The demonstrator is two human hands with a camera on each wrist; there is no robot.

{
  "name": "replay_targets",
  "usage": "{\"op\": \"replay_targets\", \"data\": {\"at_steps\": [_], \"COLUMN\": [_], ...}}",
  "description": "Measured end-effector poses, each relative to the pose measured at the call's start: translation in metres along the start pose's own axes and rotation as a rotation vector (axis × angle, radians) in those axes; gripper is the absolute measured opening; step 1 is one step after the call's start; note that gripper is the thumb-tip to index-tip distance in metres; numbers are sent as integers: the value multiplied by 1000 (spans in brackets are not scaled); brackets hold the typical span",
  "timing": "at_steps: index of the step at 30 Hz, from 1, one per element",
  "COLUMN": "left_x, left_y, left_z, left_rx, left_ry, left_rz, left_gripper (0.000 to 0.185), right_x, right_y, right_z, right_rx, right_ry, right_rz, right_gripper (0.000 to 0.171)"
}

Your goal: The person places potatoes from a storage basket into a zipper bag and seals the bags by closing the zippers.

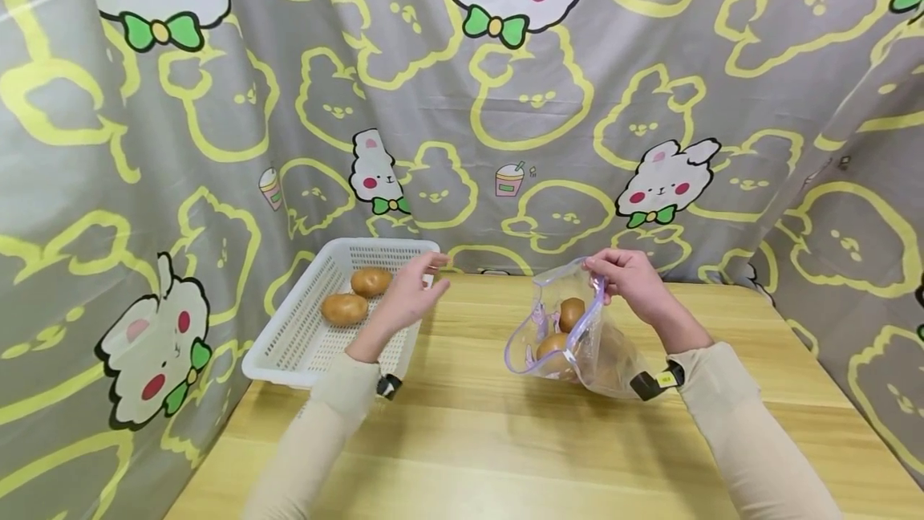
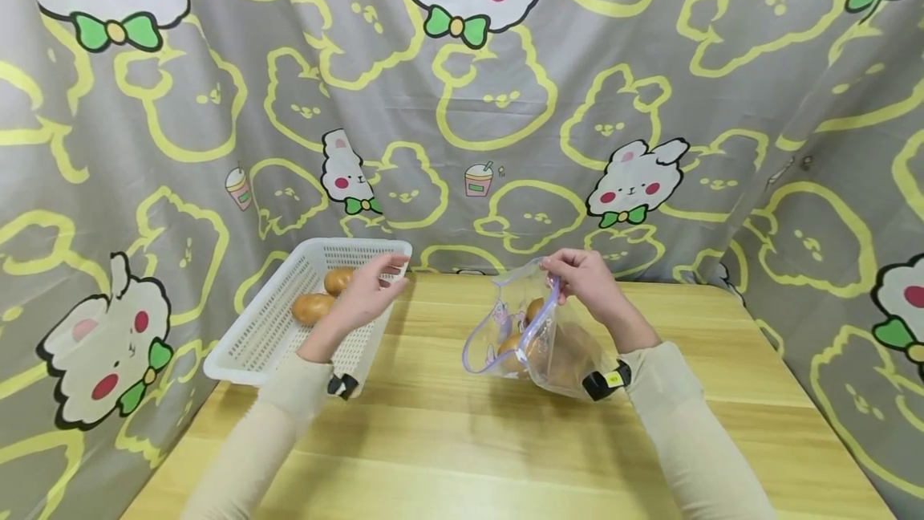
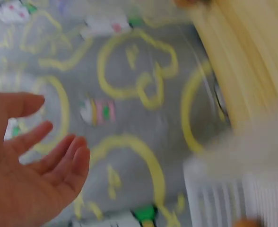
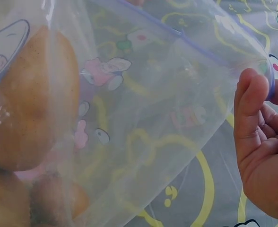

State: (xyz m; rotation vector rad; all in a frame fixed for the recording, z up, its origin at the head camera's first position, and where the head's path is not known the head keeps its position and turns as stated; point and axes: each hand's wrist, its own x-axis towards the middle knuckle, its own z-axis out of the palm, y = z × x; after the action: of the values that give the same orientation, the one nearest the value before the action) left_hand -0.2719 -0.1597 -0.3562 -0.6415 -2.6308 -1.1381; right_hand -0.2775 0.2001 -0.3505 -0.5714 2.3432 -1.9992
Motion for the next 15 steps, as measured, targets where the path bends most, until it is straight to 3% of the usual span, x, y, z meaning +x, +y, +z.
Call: {"op": "replay_targets", "data": {"at_steps": [7,15], "left_x": [5,9], "left_y": [-52,-100], "left_z": [-39,-60], "left_rx": [130,171], "left_ry": [-237,-354], "left_rz": [-61,-164], "left_gripper": [45,46], "right_x": [-1,-3], "right_y": [-1,-1], "right_z": [-2,-4], "right_rx": [-3,-4], "right_ry": [5,2], "right_rz": [1,9], "right_gripper": [20,20]}}
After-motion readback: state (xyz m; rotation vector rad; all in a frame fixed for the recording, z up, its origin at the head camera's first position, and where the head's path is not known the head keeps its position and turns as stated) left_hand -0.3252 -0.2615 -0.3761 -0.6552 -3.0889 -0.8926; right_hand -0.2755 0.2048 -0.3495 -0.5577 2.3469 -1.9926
